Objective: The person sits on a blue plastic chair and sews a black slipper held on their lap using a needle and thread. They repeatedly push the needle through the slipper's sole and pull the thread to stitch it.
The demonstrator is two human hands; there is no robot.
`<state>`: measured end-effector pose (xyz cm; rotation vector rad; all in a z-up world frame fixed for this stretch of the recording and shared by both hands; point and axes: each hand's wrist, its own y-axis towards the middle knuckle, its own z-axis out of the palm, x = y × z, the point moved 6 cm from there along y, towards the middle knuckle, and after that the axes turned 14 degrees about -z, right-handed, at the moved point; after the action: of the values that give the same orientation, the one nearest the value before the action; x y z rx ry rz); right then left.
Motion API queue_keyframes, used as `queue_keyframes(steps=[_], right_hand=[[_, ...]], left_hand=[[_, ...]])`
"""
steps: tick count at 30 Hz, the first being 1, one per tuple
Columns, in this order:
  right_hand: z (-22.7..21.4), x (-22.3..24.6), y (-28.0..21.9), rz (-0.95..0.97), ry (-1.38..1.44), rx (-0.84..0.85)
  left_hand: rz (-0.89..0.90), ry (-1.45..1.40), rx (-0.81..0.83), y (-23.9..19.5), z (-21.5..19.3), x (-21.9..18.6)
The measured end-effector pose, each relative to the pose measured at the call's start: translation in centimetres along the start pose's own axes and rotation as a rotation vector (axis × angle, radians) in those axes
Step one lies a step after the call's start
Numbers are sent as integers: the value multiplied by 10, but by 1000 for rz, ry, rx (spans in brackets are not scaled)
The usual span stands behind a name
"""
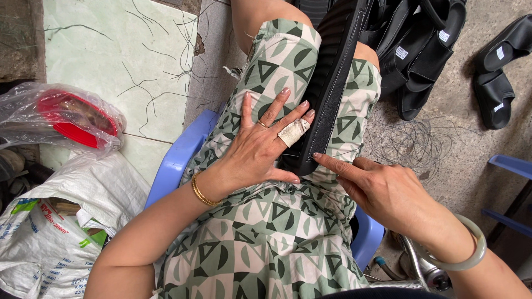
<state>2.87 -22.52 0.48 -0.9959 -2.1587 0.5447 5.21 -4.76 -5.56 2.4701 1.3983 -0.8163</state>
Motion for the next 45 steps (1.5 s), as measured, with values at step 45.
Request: queue_keyframes(steps=[45], right_hand=[[42, 16, 26, 1, -87, -384]], left_hand=[[-244, -690, 132, -22, -9, 13]])
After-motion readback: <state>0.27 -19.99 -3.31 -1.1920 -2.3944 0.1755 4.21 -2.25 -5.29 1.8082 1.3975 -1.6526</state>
